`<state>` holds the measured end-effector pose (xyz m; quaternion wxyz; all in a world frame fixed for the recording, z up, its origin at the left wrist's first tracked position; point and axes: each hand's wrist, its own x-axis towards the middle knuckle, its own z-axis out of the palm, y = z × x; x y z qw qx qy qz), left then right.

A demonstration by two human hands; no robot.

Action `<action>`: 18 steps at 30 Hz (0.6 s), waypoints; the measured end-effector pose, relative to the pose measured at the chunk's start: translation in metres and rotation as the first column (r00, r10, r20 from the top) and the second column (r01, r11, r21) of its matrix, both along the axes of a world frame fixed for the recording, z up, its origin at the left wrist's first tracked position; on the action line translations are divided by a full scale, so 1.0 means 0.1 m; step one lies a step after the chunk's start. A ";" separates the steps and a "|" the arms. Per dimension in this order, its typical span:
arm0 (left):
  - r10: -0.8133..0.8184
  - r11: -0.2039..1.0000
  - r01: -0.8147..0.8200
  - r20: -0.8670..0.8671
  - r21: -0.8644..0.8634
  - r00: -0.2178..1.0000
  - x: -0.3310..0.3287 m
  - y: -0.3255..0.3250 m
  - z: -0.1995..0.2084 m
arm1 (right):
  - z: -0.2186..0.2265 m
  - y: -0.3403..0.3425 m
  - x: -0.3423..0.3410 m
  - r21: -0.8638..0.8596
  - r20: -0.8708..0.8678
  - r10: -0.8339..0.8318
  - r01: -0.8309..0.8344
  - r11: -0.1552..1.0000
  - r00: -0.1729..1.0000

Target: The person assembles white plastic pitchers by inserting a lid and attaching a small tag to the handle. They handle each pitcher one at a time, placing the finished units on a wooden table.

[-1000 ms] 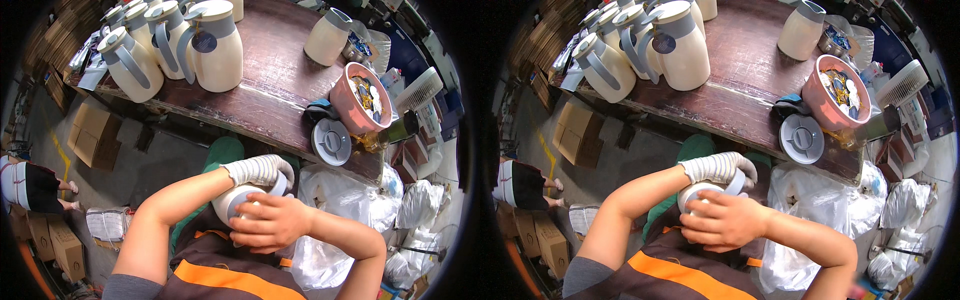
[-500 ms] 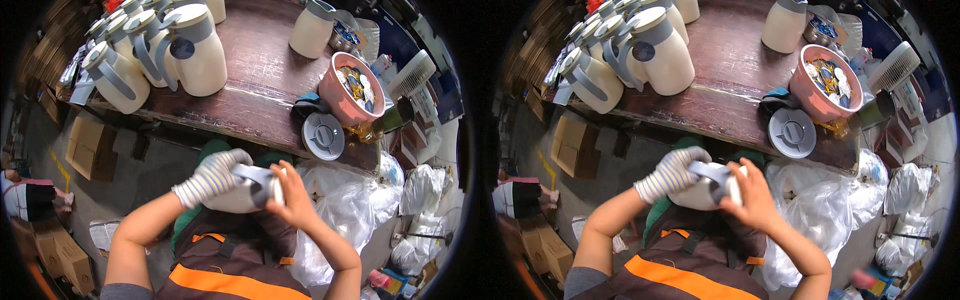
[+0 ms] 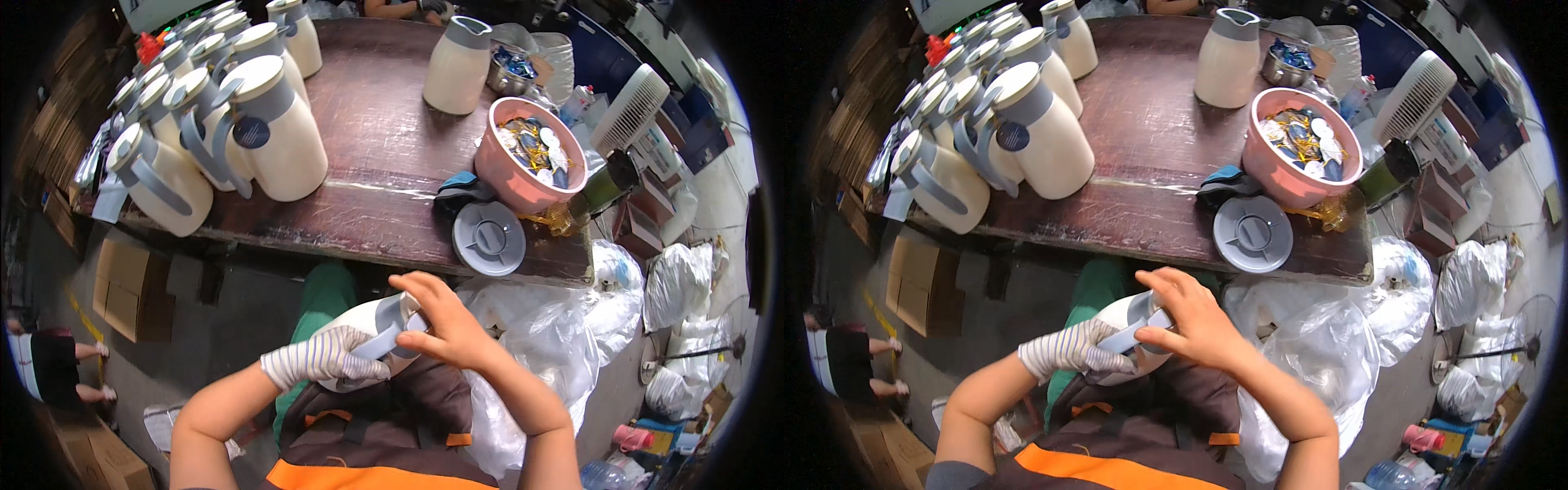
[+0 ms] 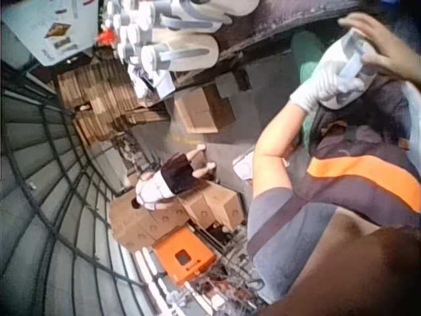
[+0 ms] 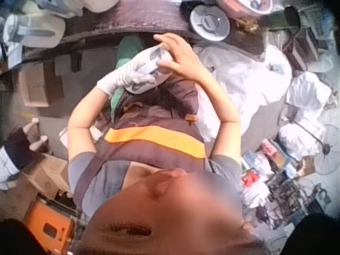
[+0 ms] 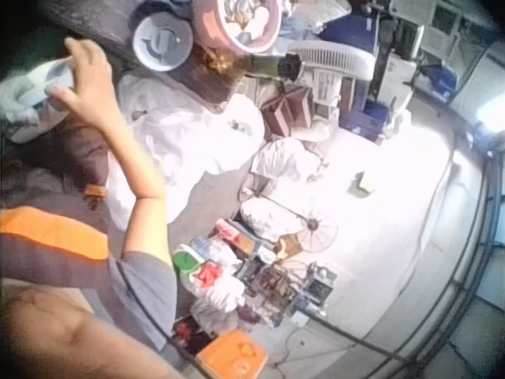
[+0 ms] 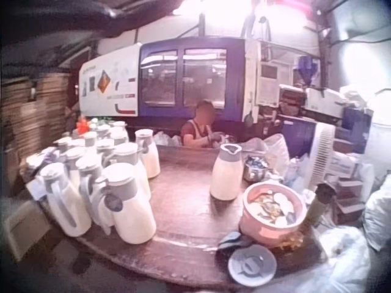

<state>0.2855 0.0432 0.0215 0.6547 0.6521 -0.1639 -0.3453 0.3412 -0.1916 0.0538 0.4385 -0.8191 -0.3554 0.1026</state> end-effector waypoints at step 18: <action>0.437 0.852 -0.520 -0.472 -0.055 0.766 0.14 -0.26 0.33 | 0.46 -1.38 2.49 -0.825 0.429 -0.551 0.558 0.083 0.716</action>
